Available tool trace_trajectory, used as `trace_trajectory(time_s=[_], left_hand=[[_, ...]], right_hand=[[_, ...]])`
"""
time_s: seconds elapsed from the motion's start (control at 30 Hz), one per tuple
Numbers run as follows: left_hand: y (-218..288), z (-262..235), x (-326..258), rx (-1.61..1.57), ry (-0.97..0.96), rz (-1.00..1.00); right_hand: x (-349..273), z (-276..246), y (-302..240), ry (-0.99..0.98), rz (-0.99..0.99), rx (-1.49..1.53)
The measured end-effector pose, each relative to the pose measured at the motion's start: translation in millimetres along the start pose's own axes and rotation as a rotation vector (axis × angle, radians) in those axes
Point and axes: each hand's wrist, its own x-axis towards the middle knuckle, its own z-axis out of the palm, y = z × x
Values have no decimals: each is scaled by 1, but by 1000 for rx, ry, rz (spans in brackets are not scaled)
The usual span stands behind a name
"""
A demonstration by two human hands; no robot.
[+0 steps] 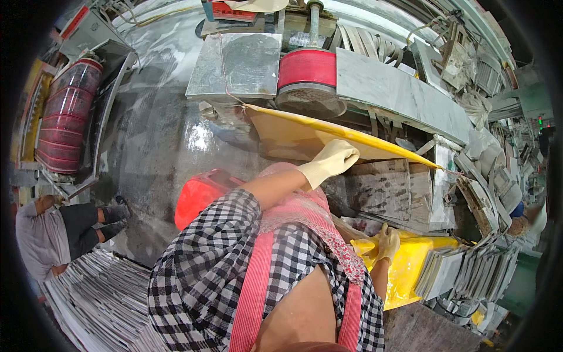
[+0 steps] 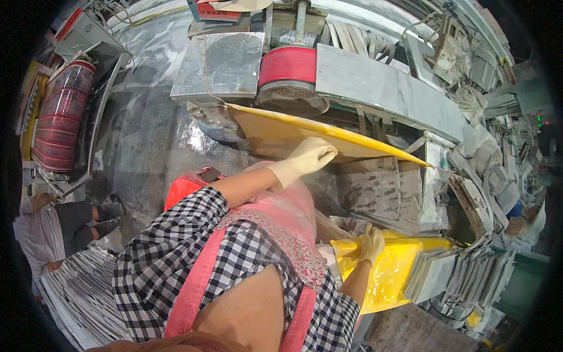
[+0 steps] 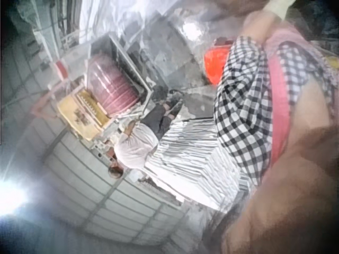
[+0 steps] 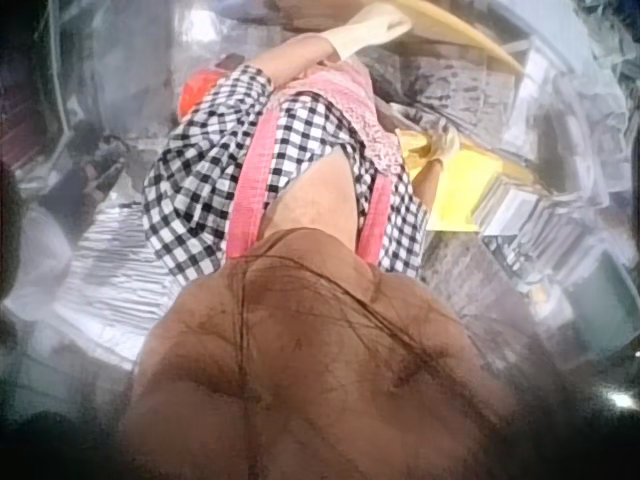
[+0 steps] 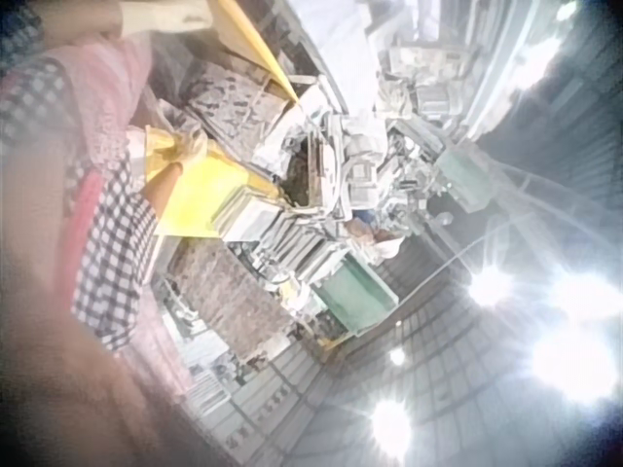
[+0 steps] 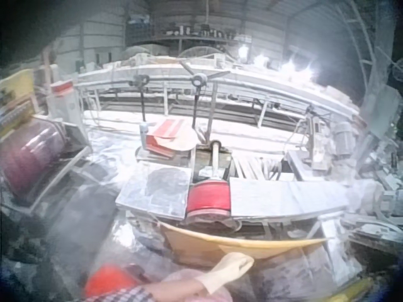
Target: The person repeatedly picks up rectangular grey tiles from a conveyor and stacks them on a yellow platform. The person wears gloves and a checkered shirt with a pink apron. The task is continuous and repetitive throughout the clip.
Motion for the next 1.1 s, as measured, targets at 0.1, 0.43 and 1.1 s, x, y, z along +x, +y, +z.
trace_trajectory(time_s=[0.1, 0.43, 1.1], left_hand=[[0, -2, 6, -20, -6, -18], [-20, -75, 111, 303, 136, 24], [-110, 2, 194, 976, -97, 110]], right_hand=[[-1, 0, 2, 2, -38, -30], [-15, -10, -8, 31, -33, -1], [0, -7, 42, 28, 117, -12]])
